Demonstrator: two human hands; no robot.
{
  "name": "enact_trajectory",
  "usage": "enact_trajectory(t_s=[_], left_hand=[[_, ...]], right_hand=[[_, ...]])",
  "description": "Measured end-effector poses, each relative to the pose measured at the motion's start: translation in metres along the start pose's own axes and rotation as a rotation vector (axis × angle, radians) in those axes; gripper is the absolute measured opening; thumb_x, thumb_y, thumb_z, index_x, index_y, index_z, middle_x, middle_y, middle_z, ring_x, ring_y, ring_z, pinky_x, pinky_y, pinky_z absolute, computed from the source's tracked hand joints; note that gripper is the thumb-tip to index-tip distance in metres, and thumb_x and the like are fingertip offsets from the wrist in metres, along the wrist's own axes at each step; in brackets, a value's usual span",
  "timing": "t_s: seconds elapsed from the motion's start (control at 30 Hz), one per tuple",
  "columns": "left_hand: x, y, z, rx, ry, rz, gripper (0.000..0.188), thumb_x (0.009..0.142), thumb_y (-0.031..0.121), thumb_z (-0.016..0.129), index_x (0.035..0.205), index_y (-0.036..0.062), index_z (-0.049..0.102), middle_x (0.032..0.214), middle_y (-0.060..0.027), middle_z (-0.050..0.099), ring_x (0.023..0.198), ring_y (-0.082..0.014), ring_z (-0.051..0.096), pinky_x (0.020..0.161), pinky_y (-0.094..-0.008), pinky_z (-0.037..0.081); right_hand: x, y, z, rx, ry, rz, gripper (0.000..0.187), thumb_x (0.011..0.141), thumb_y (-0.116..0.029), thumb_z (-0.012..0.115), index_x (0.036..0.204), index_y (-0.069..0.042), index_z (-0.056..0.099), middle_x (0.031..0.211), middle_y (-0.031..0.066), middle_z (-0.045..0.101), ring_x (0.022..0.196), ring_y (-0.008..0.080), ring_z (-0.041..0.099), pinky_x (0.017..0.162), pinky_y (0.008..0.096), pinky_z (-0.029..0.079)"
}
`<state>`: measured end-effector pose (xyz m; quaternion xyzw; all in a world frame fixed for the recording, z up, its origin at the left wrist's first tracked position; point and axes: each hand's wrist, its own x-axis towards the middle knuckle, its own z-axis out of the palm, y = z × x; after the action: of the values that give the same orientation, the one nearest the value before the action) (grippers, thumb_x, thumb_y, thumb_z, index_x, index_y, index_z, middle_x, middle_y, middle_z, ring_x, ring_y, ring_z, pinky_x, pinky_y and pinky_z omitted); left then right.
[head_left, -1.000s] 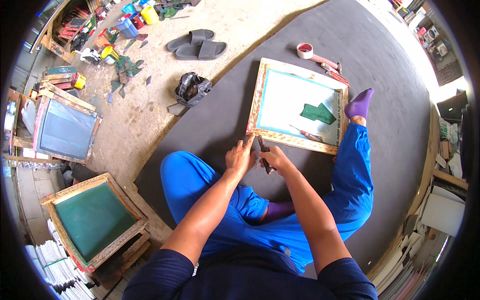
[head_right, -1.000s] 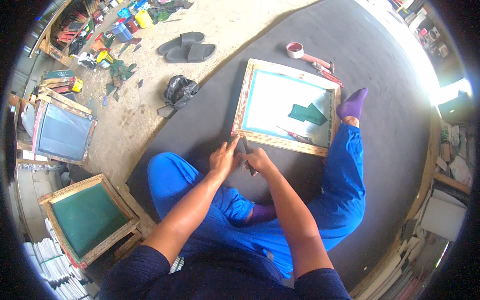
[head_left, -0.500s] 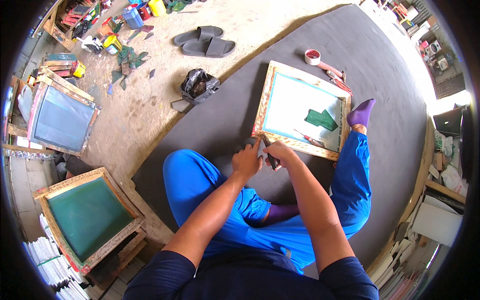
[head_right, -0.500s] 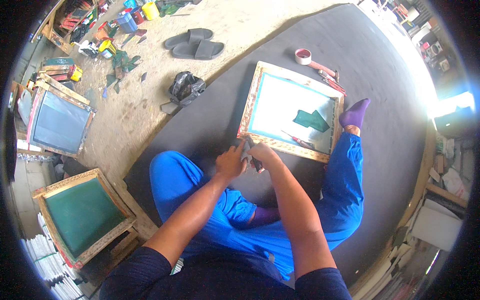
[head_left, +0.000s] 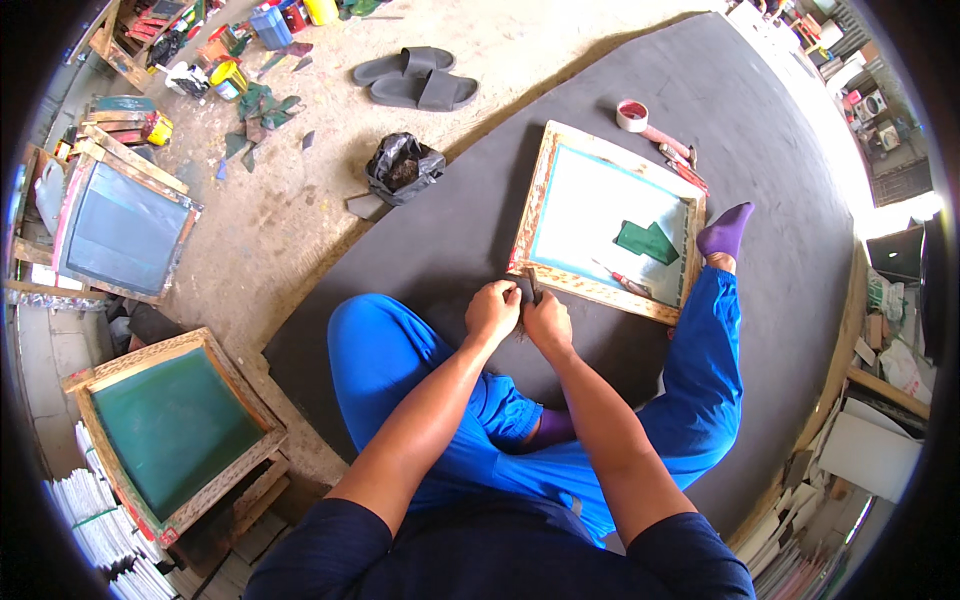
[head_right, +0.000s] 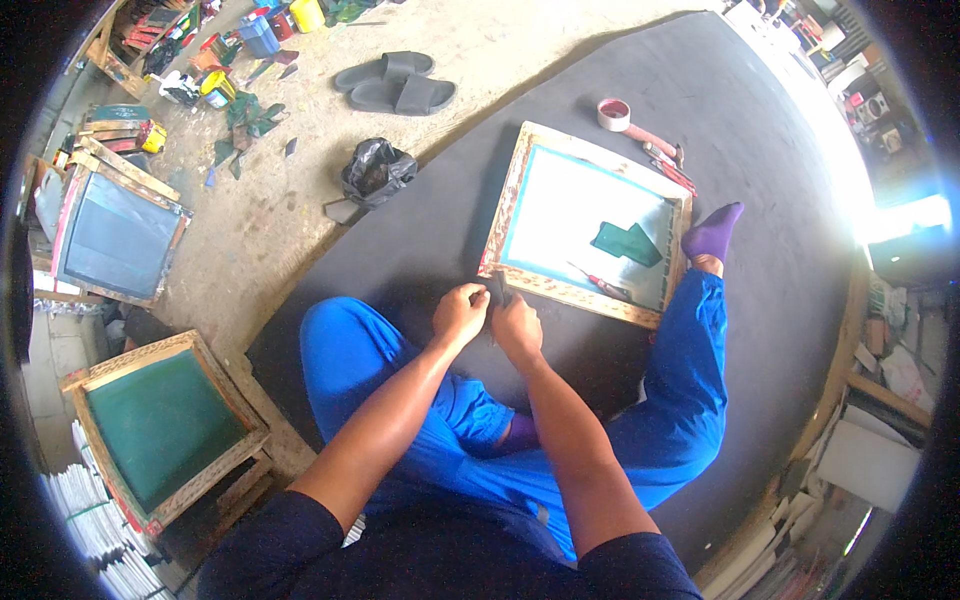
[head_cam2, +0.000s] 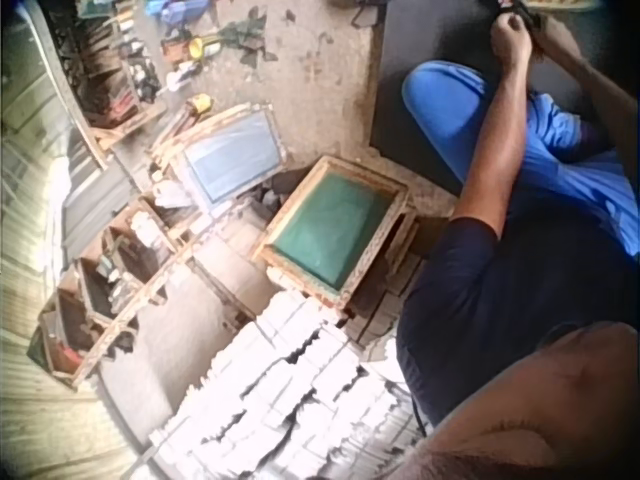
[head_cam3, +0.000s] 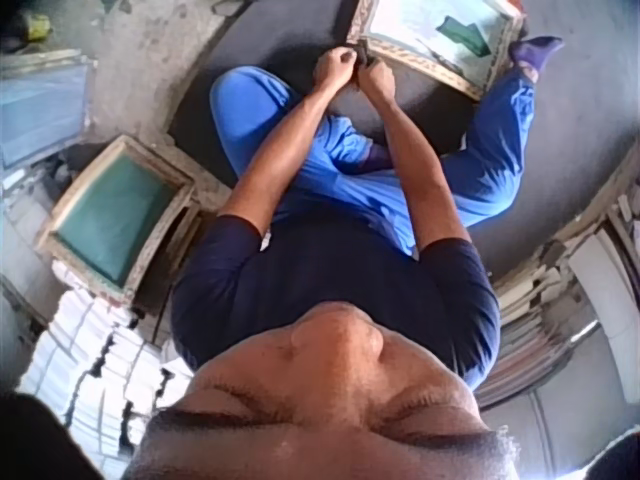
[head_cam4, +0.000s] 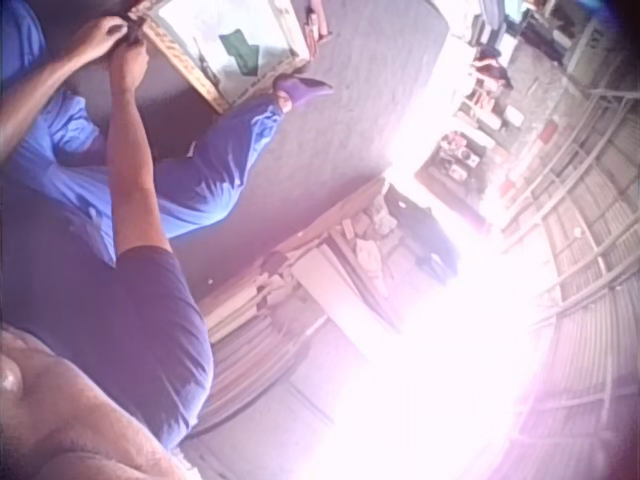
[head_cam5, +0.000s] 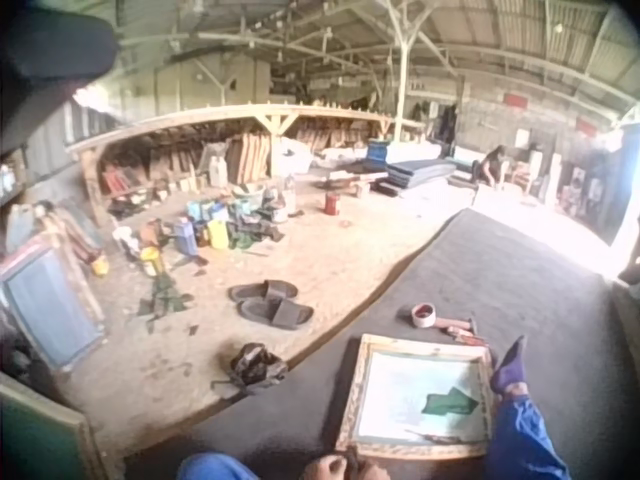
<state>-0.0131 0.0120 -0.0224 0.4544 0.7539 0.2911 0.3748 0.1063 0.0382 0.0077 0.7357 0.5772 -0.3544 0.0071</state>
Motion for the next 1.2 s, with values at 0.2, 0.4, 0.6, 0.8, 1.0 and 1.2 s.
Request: enact_trajectory(t_s=[0.2,0.4,0.6,0.8,1.0,1.2], left_hand=[[0.01,-0.029,0.01,-0.593,-0.18,-0.265,0.028,0.097,0.031,0.066,0.103,0.0045,0.074,0.087,-0.0065,0.073,0.055,-0.0127,0.059,0.049,-0.0283,0.045],[0.002,-0.016,0.0,-0.675,-0.255,-0.424,0.022,0.095,0.03,0.07,0.097,0.0077,0.073,0.082,-0.0005,0.068,0.05,-0.0056,0.046,0.041,-0.0247,0.033],[0.007,-0.045,0.005,0.036,-0.047,-0.015,0.03,0.087,0.034,0.077,0.09,0.005,0.079,0.085,-0.0146,0.076,0.067,-0.0229,0.071,0.061,-0.0373,0.053],[-0.013,-0.005,-0.008,0.168,-0.082,-0.066,0.041,0.081,0.044,0.079,0.102,0.009,0.078,0.101,-0.015,0.076,0.096,-0.0331,0.073,0.083,-0.0439,0.056],[-0.008,-0.003,-0.012,0.125,-0.087,-0.083,0.043,0.084,0.045,0.076,0.104,0.0077,0.076,0.104,-0.0139,0.075,0.101,-0.0333,0.072,0.086,-0.0449,0.055],[-0.007,-0.002,-0.012,0.073,-0.095,-0.066,0.041,0.086,0.044,0.073,0.107,0.0085,0.075,0.105,-0.0141,0.075,0.102,-0.0337,0.071,0.086,-0.0453,0.055]], right_hand=[[-0.032,0.011,0.007,0.003,-0.022,-0.12,0.033,0.088,-0.026,0.06,0.107,0.001,0.068,0.102,0.0317,0.069,0.101,0.0507,0.066,0.092,0.056,0.052],[-0.032,0.038,0.004,0.107,-0.267,-0.137,0.036,0.089,-0.029,0.065,0.106,0.003,0.067,0.093,0.0276,0.072,0.089,0.0444,0.071,0.08,0.0512,0.056],[-0.008,0.051,0.0,0.379,-0.498,-0.056,0.025,0.091,-0.02,0.067,0.096,0.004,0.065,0.076,0.0116,0.066,0.062,0.0235,0.068,0.047,0.0384,0.052],[0.033,0.035,-0.028,0.243,-0.393,-0.126,0.026,0.091,-0.018,0.068,0.088,0.007,0.061,0.071,0.0109,0.062,0.055,0.021,0.065,0.038,0.0358,0.047],[0.036,0.005,-0.047,0.129,-0.403,-0.087,0.035,0.084,-0.024,0.065,0.08,0.01,0.066,0.065,0.0147,0.064,0.056,0.0259,0.067,0.045,0.0419,0.052],[0.038,-0.009,-0.051,0.063,-0.439,-0.026,0.034,0.088,-0.024,0.062,0.079,0.009,0.064,0.064,0.0152,0.063,0.05,0.025,0.065,0.042,0.0411,0.053]])
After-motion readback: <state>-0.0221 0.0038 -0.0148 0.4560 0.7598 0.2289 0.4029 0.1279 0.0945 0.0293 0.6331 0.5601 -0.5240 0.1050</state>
